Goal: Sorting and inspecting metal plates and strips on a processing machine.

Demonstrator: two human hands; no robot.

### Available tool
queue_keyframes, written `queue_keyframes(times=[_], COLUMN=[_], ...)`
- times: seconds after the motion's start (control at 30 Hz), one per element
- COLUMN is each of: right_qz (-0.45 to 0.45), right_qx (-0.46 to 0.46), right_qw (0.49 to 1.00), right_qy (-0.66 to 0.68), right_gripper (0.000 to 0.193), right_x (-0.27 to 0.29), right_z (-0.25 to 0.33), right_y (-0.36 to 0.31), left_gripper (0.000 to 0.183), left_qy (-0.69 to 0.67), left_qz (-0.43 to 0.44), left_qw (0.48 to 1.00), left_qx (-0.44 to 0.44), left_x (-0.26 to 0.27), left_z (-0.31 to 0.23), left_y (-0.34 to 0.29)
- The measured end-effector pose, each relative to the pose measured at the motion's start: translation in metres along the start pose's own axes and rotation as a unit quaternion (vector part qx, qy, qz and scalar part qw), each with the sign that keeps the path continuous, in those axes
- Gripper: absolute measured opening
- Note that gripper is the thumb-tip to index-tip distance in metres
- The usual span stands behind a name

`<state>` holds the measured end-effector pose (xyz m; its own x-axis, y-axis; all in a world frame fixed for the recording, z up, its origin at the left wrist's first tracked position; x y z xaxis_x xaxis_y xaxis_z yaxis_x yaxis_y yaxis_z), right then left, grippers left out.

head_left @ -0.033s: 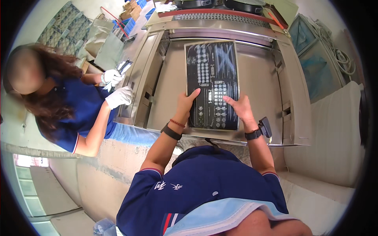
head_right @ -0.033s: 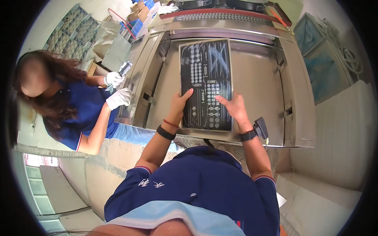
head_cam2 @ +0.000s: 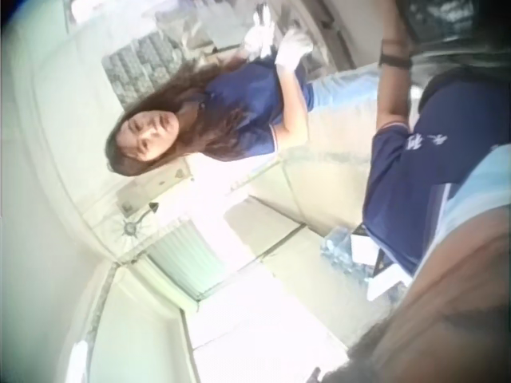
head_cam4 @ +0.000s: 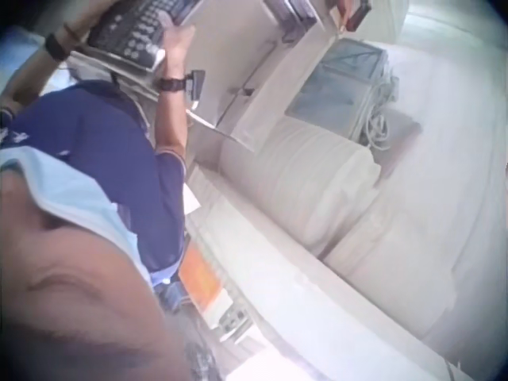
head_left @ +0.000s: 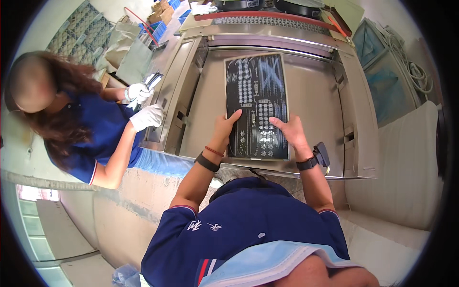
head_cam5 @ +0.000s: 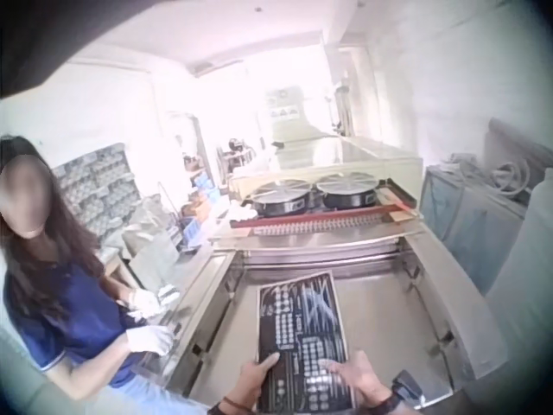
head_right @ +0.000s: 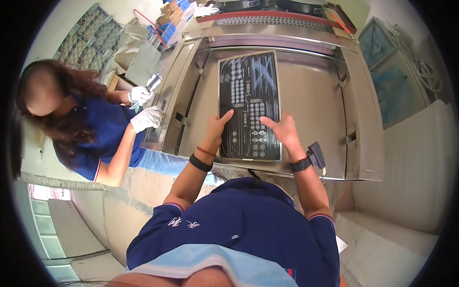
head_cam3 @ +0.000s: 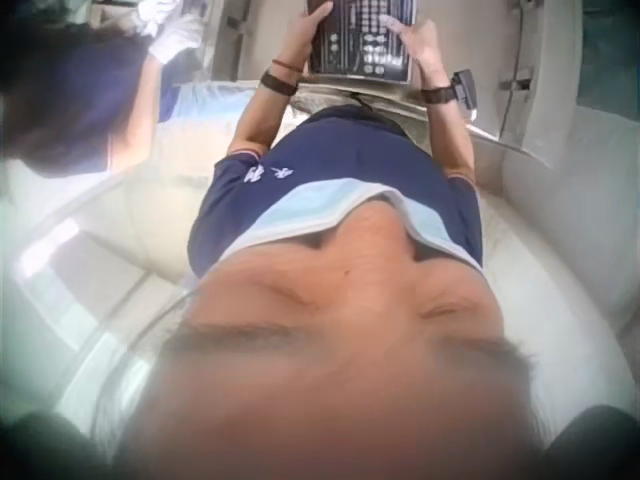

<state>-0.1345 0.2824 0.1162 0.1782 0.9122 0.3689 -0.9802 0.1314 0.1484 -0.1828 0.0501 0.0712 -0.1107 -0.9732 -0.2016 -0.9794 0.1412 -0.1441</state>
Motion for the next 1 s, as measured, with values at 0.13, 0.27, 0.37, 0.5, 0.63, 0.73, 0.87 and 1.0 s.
queue_keyframes(times=[0.13,0.27,0.37,0.5,0.63,0.73,0.87,1.0], right_qz=[0.127,0.191,0.199,0.268,0.297,0.291,0.284,0.290], right_qx=[-0.086,-0.073,-0.035,-0.042,-0.038,-0.042,-0.069,0.038], right_qw=[0.982,0.954,0.953,0.924,0.917,0.912,0.900,0.945], right_qy=[0.112,0.220,0.225,0.270,0.262,0.284,0.323,0.145], right_gripper=[0.044,0.038,0.036,0.035,0.035,0.033,0.031,0.043], right_x=[-0.062,-0.106,-0.117,-0.126,-0.128,-0.132,-0.133,-0.163], right_z=[-0.022,-0.002,0.013,0.041,0.063,0.066,0.061,0.071], right_y=[0.007,0.006,0.009,0.002,0.002,-0.001,0.002,0.020], left_gripper=[0.036,0.036,0.036,0.036,0.035,0.034,0.029,0.027], left_qy=[-0.065,-0.069,-0.090,-0.059,-0.057,-0.041,-0.060,-0.130], left_qz=[-0.024,-0.099,-0.132,-0.160,-0.187,-0.206,-0.172,-0.162], left_qw=[0.994,0.987,0.985,0.984,0.980,0.977,0.983,0.977], left_qx=[0.079,0.107,0.058,0.041,0.041,0.039,0.028,0.039], left_x=[0.049,0.086,0.096,0.104,0.109,0.118,0.112,0.123], left_z=[0.021,0.006,-0.010,-0.023,-0.042,-0.038,-0.039,-0.056], left_y=[-0.019,-0.052,-0.064,-0.082,-0.107,-0.110,-0.094,-0.103])
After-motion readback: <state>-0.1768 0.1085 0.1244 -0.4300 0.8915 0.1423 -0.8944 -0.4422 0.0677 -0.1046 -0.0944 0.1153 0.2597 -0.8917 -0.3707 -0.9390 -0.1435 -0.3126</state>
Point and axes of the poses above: each hand's wrist, its own y-axis towards the middle knuckle, its own x-axis out of the back of the hand, z = x × y, the point moved 8 cm from there along y, towards the middle knuckle, and after that the axes turned 4 degrees about z, right-handed, at the moved point
